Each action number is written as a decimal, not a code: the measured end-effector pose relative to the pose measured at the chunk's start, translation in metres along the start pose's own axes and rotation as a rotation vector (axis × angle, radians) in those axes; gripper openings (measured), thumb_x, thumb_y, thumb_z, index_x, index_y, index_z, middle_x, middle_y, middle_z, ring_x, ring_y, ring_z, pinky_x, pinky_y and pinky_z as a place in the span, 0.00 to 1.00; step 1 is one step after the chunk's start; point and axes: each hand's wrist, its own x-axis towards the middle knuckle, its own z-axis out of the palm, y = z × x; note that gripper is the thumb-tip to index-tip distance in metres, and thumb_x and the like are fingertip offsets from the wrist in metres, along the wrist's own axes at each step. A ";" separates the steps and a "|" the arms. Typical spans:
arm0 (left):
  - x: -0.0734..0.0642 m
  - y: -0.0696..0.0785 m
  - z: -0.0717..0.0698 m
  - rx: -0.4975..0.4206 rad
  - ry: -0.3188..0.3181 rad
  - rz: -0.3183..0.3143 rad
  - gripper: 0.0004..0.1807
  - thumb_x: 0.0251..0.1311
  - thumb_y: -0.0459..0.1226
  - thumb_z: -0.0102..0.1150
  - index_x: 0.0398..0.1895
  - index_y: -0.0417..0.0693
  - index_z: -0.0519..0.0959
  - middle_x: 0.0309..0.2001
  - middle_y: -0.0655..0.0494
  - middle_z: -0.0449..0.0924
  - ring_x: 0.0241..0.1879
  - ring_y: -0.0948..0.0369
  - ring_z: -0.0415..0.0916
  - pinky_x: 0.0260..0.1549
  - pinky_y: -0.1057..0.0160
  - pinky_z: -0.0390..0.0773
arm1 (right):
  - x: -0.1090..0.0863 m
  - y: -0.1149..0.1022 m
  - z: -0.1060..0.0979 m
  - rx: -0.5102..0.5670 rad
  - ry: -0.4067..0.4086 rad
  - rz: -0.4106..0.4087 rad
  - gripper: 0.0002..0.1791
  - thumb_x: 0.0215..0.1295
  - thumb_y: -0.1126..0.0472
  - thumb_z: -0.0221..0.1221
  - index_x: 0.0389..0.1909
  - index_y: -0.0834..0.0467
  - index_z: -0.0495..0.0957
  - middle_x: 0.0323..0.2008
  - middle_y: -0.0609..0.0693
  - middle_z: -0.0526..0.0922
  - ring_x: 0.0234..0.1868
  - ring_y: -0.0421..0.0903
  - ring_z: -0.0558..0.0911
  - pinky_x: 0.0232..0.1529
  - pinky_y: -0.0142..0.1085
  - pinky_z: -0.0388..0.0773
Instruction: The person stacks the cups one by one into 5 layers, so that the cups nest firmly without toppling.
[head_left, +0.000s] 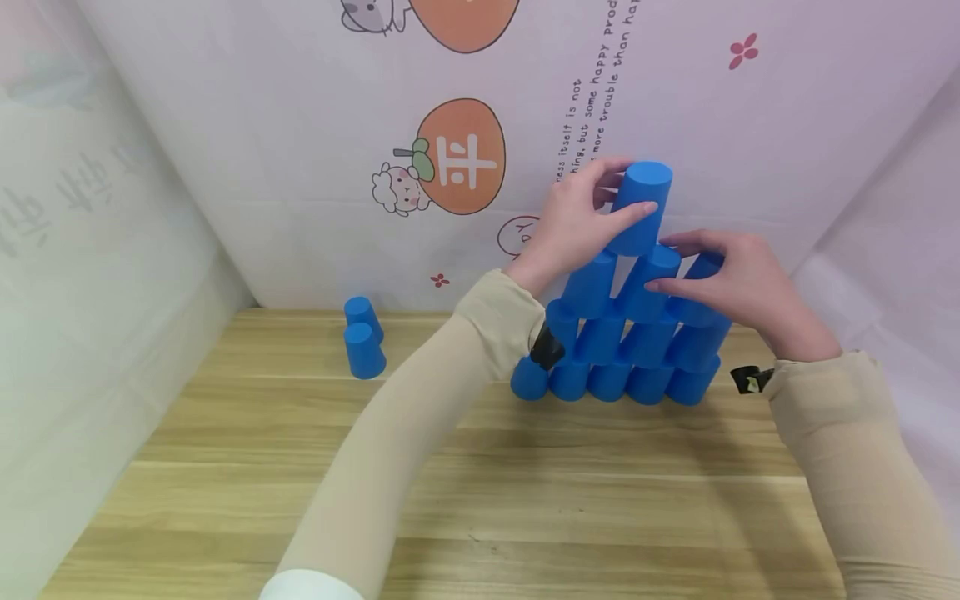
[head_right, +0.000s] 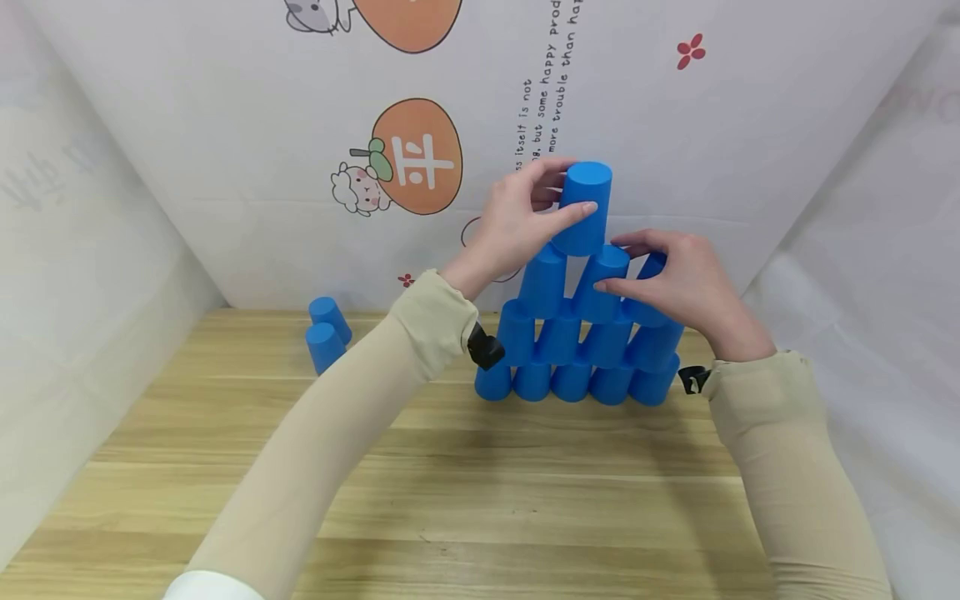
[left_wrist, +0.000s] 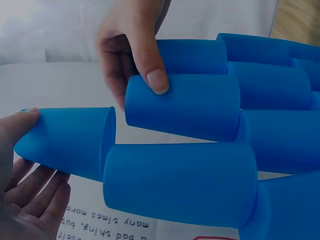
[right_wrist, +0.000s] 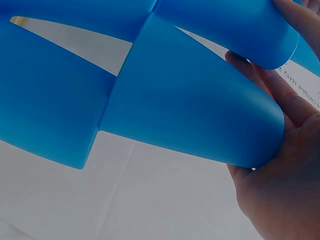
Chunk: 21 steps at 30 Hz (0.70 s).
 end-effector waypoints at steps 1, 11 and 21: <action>0.000 -0.001 0.001 0.004 -0.006 -0.008 0.35 0.65 0.52 0.66 0.74 0.58 0.68 0.63 0.63 0.77 0.55 0.67 0.76 0.53 0.67 0.77 | 0.000 0.000 0.000 0.001 0.001 -0.001 0.41 0.59 0.40 0.72 0.69 0.57 0.74 0.59 0.65 0.78 0.58 0.67 0.76 0.51 0.71 0.72; 0.000 -0.004 0.008 0.016 -0.031 -0.037 0.36 0.67 0.52 0.63 0.76 0.61 0.65 0.66 0.64 0.74 0.59 0.66 0.74 0.56 0.64 0.77 | 0.000 0.000 -0.001 -0.003 0.006 -0.012 0.41 0.59 0.40 0.72 0.69 0.56 0.75 0.59 0.65 0.79 0.58 0.66 0.76 0.52 0.71 0.72; -0.008 -0.012 0.006 0.020 -0.052 -0.063 0.38 0.65 0.55 0.65 0.76 0.61 0.66 0.66 0.65 0.74 0.58 0.67 0.74 0.55 0.64 0.78 | -0.002 -0.002 -0.001 0.012 -0.001 -0.007 0.41 0.59 0.40 0.72 0.68 0.57 0.75 0.60 0.64 0.78 0.59 0.67 0.75 0.53 0.72 0.71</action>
